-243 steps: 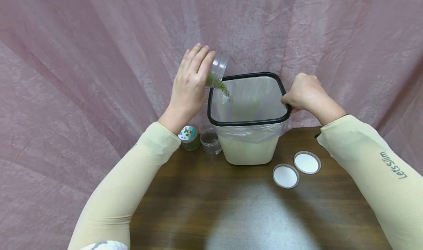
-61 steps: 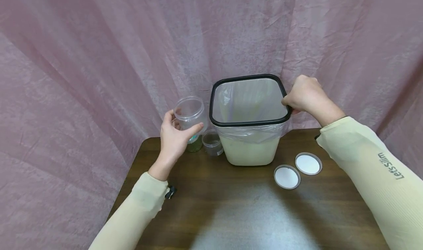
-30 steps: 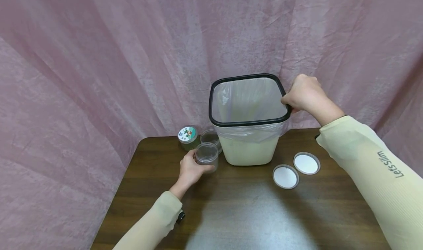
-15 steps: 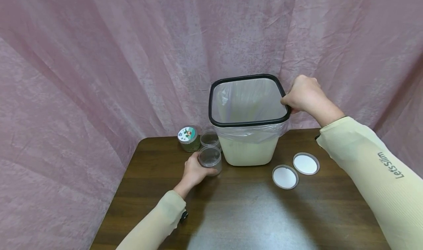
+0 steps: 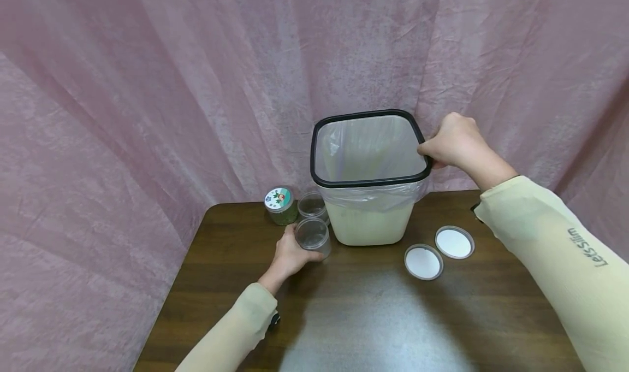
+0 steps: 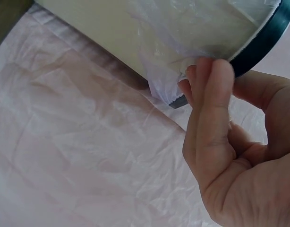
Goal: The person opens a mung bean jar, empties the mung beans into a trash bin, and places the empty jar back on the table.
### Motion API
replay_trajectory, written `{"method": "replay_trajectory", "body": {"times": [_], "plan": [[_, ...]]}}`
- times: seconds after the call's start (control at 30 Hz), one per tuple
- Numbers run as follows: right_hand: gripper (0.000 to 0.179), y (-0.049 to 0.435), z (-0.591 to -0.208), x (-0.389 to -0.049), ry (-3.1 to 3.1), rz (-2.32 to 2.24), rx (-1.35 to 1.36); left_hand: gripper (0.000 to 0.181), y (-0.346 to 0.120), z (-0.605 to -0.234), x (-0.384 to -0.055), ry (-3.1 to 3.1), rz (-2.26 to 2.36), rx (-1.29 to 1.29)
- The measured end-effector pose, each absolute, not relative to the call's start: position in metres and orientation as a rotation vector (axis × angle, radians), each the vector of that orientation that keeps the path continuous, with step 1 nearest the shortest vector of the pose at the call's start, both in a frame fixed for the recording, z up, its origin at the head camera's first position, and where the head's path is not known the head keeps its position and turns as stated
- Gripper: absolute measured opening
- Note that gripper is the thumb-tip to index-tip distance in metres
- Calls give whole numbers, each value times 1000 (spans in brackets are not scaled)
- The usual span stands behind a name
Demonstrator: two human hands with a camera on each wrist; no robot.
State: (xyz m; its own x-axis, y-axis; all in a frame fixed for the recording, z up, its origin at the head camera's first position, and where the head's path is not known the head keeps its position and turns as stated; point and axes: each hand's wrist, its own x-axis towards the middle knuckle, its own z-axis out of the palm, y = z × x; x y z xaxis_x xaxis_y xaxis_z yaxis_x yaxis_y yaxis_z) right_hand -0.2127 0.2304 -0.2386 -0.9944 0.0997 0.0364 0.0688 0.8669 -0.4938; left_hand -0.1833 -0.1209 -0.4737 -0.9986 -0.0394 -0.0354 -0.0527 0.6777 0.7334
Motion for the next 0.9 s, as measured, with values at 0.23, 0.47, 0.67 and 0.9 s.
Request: {"method": "replay_trajectory", "body": {"times": [0.23, 0.47, 0.67, 0.9], "plan": [[42, 237, -241, -207, -2973, 881, -71, 104, -125, -434, -172, 2857, 1347, -101], [56, 244, -250, -189, -2828, 1002, -15, 85, -128, -404, -157, 3003, 1400, -55], [44, 247, -266, -162, -2671, 989, 56, 71, -126, -393, -147, 3129, 1415, 26], [28, 247, -295, -134, -2481, 960, 28, 52, -124, -392, -140, 3270, 1383, 176]]}}
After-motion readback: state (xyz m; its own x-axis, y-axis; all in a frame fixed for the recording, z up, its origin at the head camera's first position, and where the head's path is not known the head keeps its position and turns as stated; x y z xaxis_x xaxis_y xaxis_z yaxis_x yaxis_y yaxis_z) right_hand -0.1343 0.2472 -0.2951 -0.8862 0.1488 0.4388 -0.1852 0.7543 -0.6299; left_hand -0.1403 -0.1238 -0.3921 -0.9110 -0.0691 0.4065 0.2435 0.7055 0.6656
